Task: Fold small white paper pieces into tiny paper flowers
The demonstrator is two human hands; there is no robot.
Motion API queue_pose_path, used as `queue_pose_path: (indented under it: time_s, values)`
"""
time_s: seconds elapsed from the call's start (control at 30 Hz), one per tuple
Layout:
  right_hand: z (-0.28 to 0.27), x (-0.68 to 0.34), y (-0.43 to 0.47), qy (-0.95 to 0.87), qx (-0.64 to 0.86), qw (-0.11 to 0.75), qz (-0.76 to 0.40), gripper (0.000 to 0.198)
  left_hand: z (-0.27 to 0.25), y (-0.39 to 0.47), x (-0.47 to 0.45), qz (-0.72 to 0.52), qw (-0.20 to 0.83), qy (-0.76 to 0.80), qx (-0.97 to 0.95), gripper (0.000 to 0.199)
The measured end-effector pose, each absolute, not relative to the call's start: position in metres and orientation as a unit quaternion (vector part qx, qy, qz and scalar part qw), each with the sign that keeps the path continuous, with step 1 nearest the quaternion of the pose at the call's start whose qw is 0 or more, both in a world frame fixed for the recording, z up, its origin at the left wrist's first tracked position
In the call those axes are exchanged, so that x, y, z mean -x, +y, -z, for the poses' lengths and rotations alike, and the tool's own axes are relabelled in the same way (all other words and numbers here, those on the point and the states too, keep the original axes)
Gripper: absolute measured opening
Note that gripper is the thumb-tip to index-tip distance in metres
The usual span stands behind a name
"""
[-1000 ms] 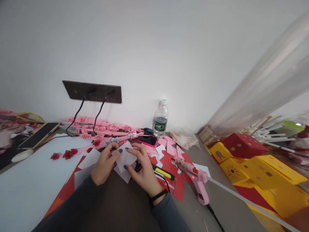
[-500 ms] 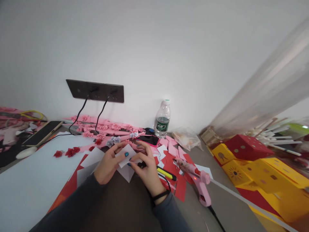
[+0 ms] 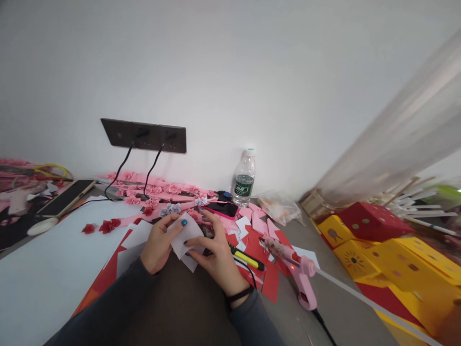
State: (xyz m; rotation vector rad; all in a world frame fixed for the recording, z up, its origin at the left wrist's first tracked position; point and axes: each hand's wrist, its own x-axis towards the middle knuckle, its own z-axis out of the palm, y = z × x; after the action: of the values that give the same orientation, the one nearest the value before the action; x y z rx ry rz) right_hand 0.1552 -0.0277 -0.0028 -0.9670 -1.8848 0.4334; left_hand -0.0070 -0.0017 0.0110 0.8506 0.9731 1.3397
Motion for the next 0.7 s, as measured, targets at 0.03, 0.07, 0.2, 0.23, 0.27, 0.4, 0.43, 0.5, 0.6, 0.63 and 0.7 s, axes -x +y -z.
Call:
queue_pose_path:
  time_s: [0.03,0.07,0.2,0.23,0.27,0.4,0.43,0.5,0.6,0.63,0.7]
  values:
    - [0.0024,-0.1547,-0.0281,-0.78,0.39,0.461,-0.164,0.014,-0.0111,-0.0017,0.0066,-0.577,0.598,0.421,-0.364,0.035]
    - [0.0022,-0.1543,-0.0283,-0.791,0.386,0.451,-0.149,0.017,-0.0112,-0.0018,0.0063,-0.576,0.599,0.422,-0.362,0.036]
    - [0.0031,-0.1539,-0.0279,-0.799,0.389,0.445,-0.11,0.017,-0.0104,-0.0021,0.0056,-0.568,0.61,0.415,-0.364,0.038]
    - [0.0033,-0.1541,-0.0278,-0.797,0.391,0.448,-0.11,0.014,-0.0099,-0.0021,0.0058,-0.565,0.611,0.413,-0.369,0.037]
    - [0.0035,-0.1543,-0.0277,-0.796,0.391,0.449,-0.112,0.011,-0.0094,-0.002,0.0061,-0.562,0.611,0.412,-0.376,0.037]
    - [0.0028,-0.1549,-0.0281,-0.778,0.397,0.464,-0.145,0.006,-0.0081,-0.002,0.0077,-0.545,0.611,0.411,-0.401,0.036]
    - [0.0023,-0.1549,-0.0281,-0.764,0.405,0.477,-0.16,0.008,-0.0084,-0.0024,0.0078,-0.54,0.614,0.409,-0.406,0.035]
    - [0.0011,-0.1551,-0.0277,-0.727,0.42,0.509,-0.188,0.012,-0.0094,-0.0037,0.0074,-0.519,0.621,0.403,-0.427,0.032]
    - [0.0003,-0.1554,-0.026,-0.686,0.435,0.544,-0.211,0.018,-0.0113,-0.0065,0.0055,-0.472,0.636,0.386,-0.474,0.03]
    - [0.0006,-0.1555,-0.0253,-0.678,0.437,0.551,-0.214,0.019,-0.0117,-0.0073,0.0048,-0.46,0.637,0.382,-0.487,0.029]
    - [0.0017,-0.1557,-0.0237,-0.667,0.443,0.557,-0.218,0.02,-0.0119,-0.0085,0.0039,-0.449,0.63,0.384,-0.505,0.029]
